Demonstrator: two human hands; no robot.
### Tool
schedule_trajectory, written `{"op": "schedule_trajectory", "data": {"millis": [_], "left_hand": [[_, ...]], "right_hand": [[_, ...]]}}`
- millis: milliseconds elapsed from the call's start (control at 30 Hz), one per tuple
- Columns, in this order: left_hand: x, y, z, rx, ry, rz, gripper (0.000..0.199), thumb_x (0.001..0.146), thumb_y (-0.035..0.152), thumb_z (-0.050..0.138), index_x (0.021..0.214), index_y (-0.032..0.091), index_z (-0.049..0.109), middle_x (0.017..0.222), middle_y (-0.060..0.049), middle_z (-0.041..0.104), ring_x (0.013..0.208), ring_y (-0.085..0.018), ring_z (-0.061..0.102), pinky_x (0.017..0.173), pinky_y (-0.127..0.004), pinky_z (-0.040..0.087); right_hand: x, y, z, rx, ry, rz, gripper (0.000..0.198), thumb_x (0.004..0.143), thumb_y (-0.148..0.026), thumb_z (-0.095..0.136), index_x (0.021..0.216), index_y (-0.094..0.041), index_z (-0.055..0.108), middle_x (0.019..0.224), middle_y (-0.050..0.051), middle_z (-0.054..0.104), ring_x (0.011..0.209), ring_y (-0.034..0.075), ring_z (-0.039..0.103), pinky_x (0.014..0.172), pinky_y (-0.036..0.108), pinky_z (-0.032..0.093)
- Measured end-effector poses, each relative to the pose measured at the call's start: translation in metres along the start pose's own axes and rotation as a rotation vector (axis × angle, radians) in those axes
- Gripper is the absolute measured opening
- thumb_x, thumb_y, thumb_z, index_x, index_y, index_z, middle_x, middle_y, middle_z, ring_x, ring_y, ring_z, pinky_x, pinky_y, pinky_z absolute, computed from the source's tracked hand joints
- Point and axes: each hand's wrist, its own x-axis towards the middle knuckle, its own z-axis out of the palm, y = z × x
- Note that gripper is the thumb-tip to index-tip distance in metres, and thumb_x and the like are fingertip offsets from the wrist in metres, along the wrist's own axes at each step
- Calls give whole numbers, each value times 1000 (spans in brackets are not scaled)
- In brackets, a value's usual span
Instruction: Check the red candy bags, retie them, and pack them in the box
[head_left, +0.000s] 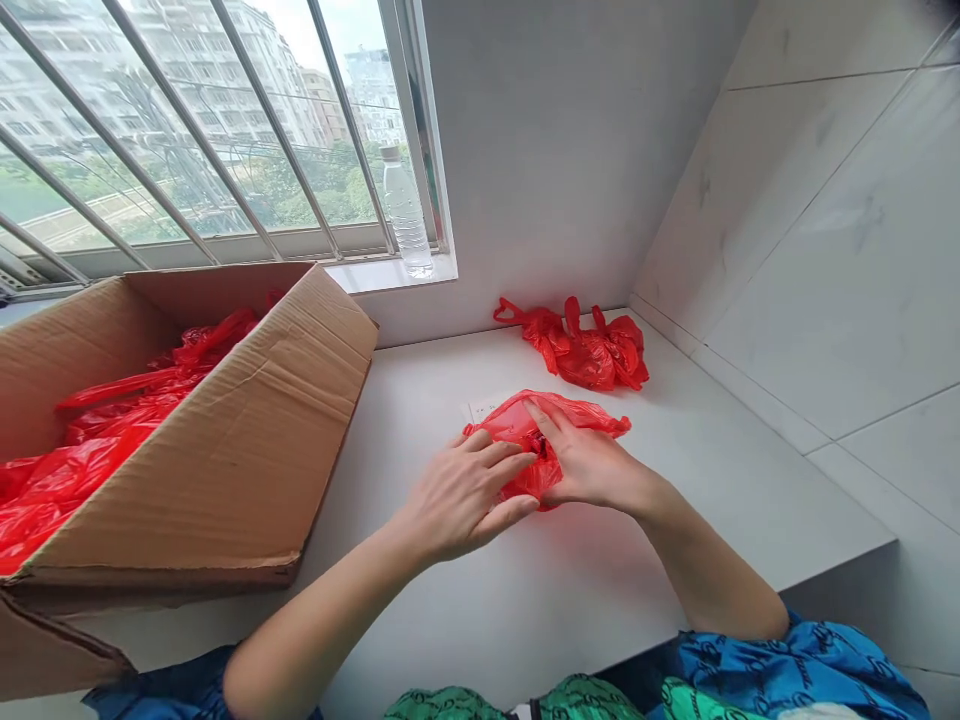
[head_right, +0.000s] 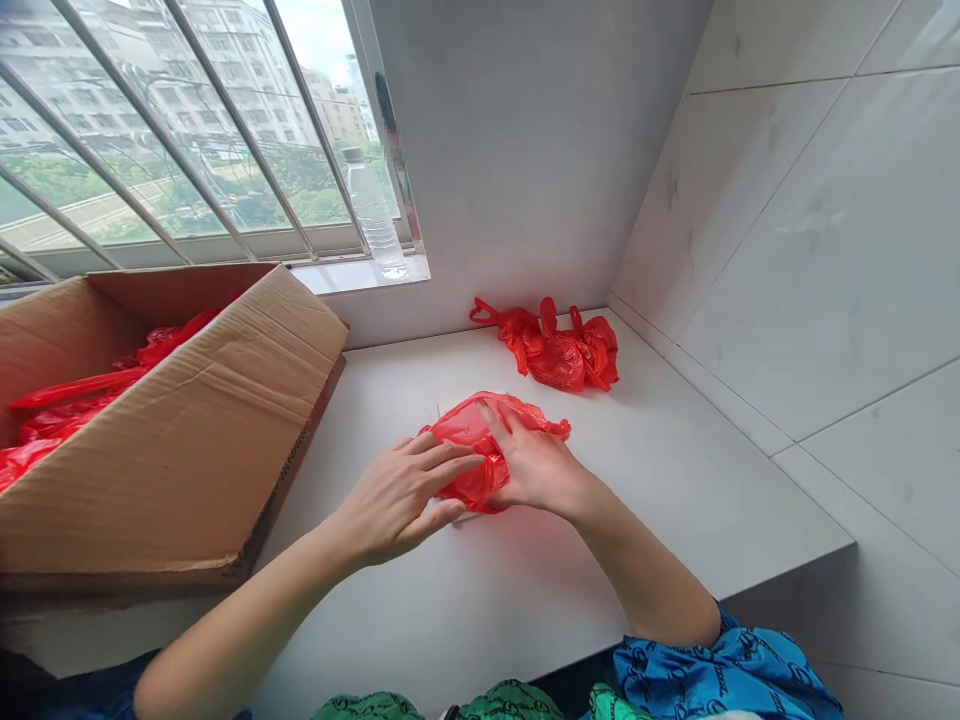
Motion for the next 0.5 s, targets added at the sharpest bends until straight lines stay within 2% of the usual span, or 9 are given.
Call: {"op": "schedule_trajectory", "data": {"millis": [67, 100, 133, 200, 267, 333, 433, 500], "left_hand": [[3, -4, 18, 80, -42, -51, 44, 101, 47, 35, 91, 25, 71, 79, -6, 70, 85, -23, 58, 82, -37, 42], [4, -9, 27, 126, -70, -99, 50, 102, 43, 32, 75, 23, 69, 65, -5, 65, 76, -22, 56, 80, -38, 41], [3, -15, 35, 176, -91, -155, 55, 103, 40, 30, 64, 21, 63, 56, -5, 59, 68, -21, 53, 78, -39, 40], [1, -26, 44, 272, -109, -249, 55, 102, 33, 31, 55, 19, 56, 49, -4, 53, 59, -19, 48, 77, -40, 39], [-1, -32, 47, 333, -107, -273, 47, 98, 29, 41, 54, 19, 53, 50, -4, 53, 59, -19, 49, 79, -41, 40], [-1, -32, 45, 362, -85, -230, 35, 91, 28, 52, 57, 19, 54, 59, -5, 59, 66, -20, 53, 82, -42, 39], [3, -28, 44, 337, -47, -84, 12, 87, 26, 58, 76, 20, 61, 82, -6, 67, 82, -23, 58, 85, -40, 39], [6, -28, 50, 283, -61, -23, 10, 90, 20, 51, 87, 21, 61, 83, -5, 67, 79, -21, 60, 78, -36, 39]], "right_hand": [[3, 2, 0, -18, 8, 50, 101, 55, -47, 87, 145, -30, 46, 111, 11, 67, 74, 25, 63, 55, 30, 39], [4, 5, -1, -25, 19, 83, 89, 59, -48, 85, 139, -29, 52, 95, 8, 69, 67, 23, 61, 53, 30, 37], [5, 9, -2, -28, 30, 116, 73, 64, -49, 83, 130, -28, 59, 82, 5, 68, 61, 21, 58, 50, 29, 34], [4, 16, -3, -23, 33, 170, 40, 74, -49, 76, 107, -28, 68, 68, 1, 64, 52, 19, 54, 48, 29, 31], [4, 22, -1, -53, 32, 211, 23, 78, -47, 72, 89, -27, 67, 62, 0, 61, 49, 17, 51, 46, 29, 29], [6, 24, 4, -148, 87, 199, 20, 78, -42, 74, 81, -25, 63, 58, -1, 56, 48, 17, 49, 47, 29, 28], [12, 19, 16, -269, 214, -22, 14, 81, -30, 71, 79, -24, 59, 70, 3, 59, 61, 19, 54, 54, 30, 33], [17, 17, 24, -254, 205, -204, 11, 88, -24, 62, 77, -23, 58, 82, 6, 62, 74, 21, 57, 63, 33, 38]]}}
